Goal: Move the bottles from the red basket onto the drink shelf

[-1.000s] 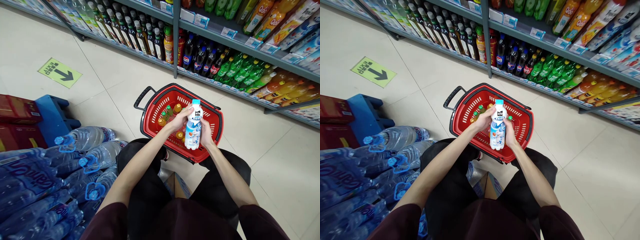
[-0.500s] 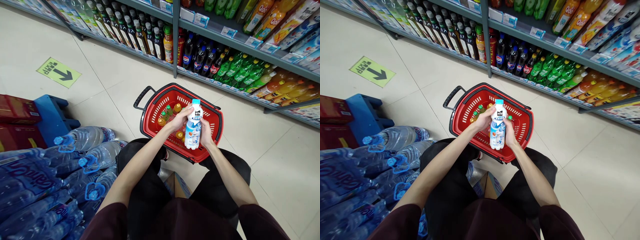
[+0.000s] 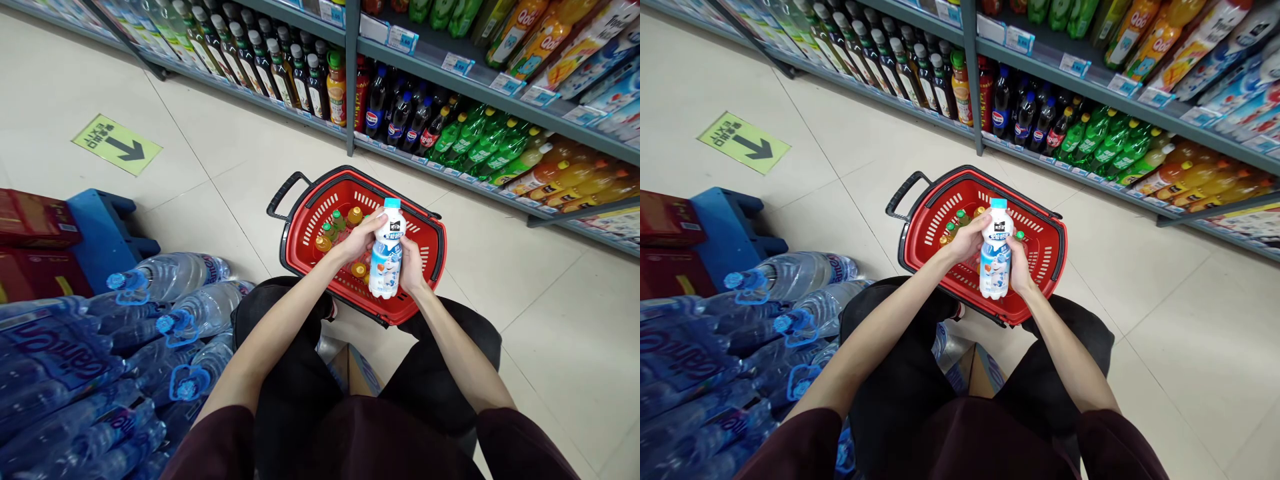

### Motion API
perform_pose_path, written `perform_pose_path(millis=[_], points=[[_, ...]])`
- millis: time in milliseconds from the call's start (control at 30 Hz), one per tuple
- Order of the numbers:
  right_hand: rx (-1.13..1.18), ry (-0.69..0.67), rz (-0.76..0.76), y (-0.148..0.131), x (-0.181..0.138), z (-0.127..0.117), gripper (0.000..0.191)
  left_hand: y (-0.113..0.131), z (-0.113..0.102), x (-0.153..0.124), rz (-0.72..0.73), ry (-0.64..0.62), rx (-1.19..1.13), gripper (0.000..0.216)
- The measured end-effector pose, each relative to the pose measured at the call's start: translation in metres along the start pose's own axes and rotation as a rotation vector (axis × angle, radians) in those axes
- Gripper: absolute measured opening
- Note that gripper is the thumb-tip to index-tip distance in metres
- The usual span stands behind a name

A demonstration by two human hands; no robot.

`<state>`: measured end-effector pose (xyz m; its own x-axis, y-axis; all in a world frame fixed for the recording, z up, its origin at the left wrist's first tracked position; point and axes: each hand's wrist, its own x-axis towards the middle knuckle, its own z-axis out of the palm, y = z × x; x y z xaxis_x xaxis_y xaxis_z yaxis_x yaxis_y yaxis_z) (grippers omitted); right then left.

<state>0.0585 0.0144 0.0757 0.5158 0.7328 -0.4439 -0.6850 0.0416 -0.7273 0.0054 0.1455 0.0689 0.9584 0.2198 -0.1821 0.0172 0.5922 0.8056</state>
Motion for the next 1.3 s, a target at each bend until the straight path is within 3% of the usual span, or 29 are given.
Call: perform_pose_path(millis=[633, 733, 900, 1067, 1167, 1300], points=[[-0.072, 0.015, 0.006, 0.003, 0.002, -0.002, 0.045, -0.004, -0.003, 0.001, 0.003, 0.004, 0.010, 0.060], [-0.107, 0.020, -0.050, 0.007, 0.002, -0.009, 0.042, -0.005, -0.003, 0.002, 0.020, -0.005, 0.034, 0.061], [-0.369, 0.072, -0.272, 0.008, 0.001, -0.015, 0.037, -0.009, -0.004, 0.003, 0.183, 0.017, 0.104, 0.053], [-0.428, 0.136, -0.314, 0.007, 0.003, -0.018, 0.038, -0.007, -0.001, 0.001, 0.258, 0.089, 0.271, 0.053], [-0.438, 0.116, -0.301, 0.005, 0.005, -0.020, 0.039, -0.006, -0.002, 0.001, 0.257, 0.102, 0.294, 0.058], [-0.371, 0.124, -0.313, 0.004, 0.003, -0.018, 0.046, -0.007, -0.005, 0.004, 0.145, 0.016, 0.206, 0.061]])
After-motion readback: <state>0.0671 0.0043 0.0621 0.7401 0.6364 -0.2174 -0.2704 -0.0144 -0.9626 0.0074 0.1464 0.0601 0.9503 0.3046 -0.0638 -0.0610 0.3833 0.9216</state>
